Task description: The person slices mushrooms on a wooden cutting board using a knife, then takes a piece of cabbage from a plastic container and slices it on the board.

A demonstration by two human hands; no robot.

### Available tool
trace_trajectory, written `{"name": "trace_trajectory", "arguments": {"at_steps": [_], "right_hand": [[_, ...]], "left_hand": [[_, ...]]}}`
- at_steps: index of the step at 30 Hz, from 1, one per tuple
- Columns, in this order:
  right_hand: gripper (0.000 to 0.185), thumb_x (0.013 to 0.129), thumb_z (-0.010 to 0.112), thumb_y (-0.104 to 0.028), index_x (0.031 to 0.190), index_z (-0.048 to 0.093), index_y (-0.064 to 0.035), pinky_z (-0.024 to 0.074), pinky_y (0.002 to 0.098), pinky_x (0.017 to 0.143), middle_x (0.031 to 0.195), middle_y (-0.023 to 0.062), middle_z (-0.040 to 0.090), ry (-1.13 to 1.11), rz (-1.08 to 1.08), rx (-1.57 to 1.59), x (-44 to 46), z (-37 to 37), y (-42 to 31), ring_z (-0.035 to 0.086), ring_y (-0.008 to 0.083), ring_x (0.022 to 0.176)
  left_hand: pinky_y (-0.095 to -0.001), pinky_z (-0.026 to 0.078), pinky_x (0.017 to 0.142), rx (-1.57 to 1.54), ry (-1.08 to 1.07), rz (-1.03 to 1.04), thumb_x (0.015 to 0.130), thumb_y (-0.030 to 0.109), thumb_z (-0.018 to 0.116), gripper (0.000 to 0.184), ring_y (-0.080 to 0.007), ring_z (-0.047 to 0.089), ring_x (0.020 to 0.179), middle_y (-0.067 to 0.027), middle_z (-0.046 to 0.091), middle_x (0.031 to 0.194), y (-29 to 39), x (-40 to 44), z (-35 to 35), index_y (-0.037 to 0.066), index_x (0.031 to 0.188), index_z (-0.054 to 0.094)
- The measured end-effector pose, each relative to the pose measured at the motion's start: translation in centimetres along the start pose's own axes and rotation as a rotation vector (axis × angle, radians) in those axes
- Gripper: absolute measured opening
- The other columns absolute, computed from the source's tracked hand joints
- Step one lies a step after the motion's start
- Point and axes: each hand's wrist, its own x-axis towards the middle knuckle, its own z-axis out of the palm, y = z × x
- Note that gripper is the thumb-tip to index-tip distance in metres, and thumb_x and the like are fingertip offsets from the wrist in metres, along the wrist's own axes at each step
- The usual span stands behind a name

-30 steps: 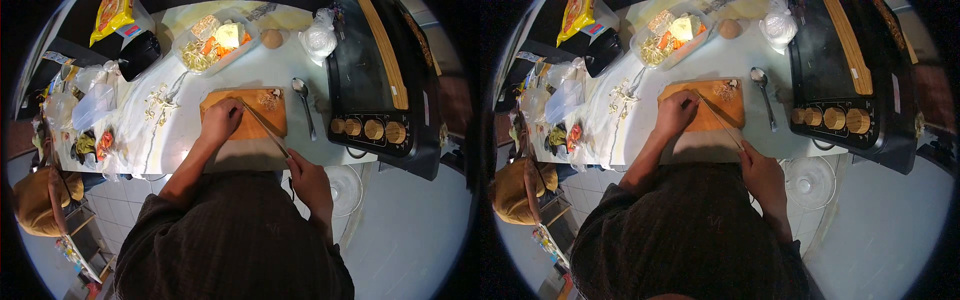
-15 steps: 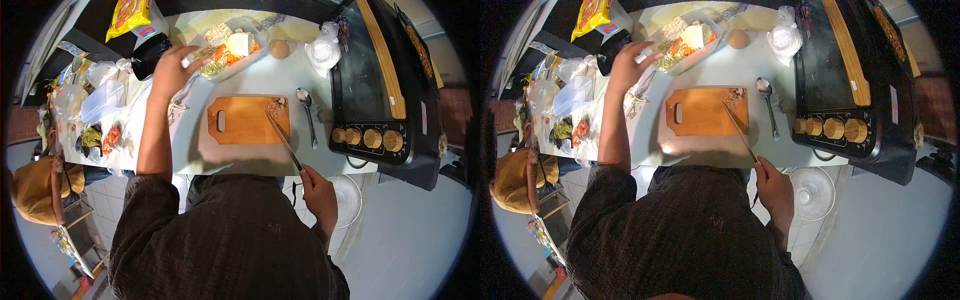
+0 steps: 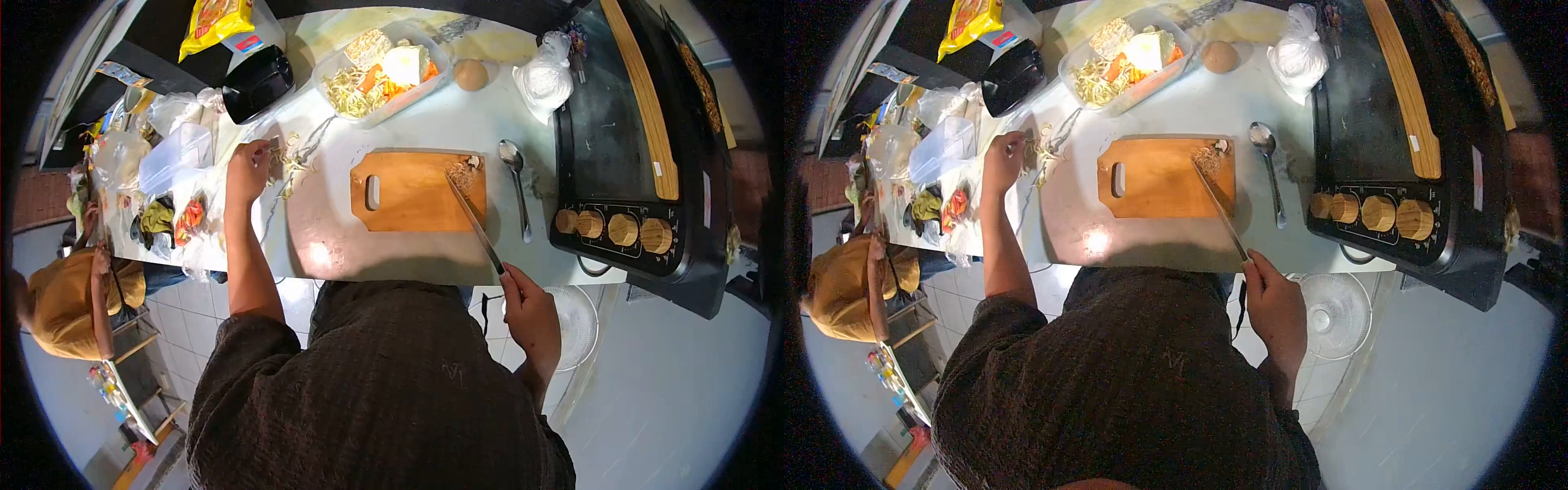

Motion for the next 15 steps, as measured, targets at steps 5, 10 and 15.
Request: {"name": "trace_trajectory", "arguments": {"at_steps": [5, 10, 15], "right_hand": [[0.039, 0.103, 0.055, -0.036, 0.13, 0.067, -0.0107, 0.0491, 0.038, 0.068, 0.074, 0.0149, 0.065, 0.029, -0.047, 0.022, 0.2, 0.5, 0.7, 0.064, 0.0244, 0.071], [0.04, 0.102, 0.058, -0.035, 0.132, 0.066, -0.0091, 0.0441, 0.0291, 0.055, 0.059, 0.0069, 0.059, 0.076, -0.117, 0.041, 0.4, 1.0, 1.6, 0.056, 0.0103, 0.053], [0.039, 0.102, 0.058, -0.034, 0.132, 0.067, -0.0096, 0.0444, 0.0292, 0.054, 0.06, 0.0063, 0.059, 0.071, -0.105, 0.023, 0.1, 0.8, 1.2, 0.056, 0.0097, 0.052]], "left_hand": [[-0.0389, 0.054, 0.08, -0.06, 0.003, -0.117, 0.086, 0.01, 0.066, 0.024, -0.0313, 0.068, 0.086, -0.0182, 0.068, 0.097, 1.0, 0.1, -0.3, 0.003, 0.109, 0.071], [-0.0388, 0.054, 0.079, -0.013, 0.02, -0.149, 0.084, 0.01, 0.065, 0.023, -0.0317, 0.068, 0.085, -0.0193, 0.069, 0.095, -0.7, -0.5, -1.0, 0.002, 0.105, 0.071], [-0.0395, 0.054, 0.08, -0.095, -0.06, -0.219, 0.086, 0.012, 0.067, 0.02, -0.0317, 0.069, 0.087, -0.0203, 0.069, 0.091, 2.0, -1.7, -1.4, -0.003, 0.098, 0.072]]}}
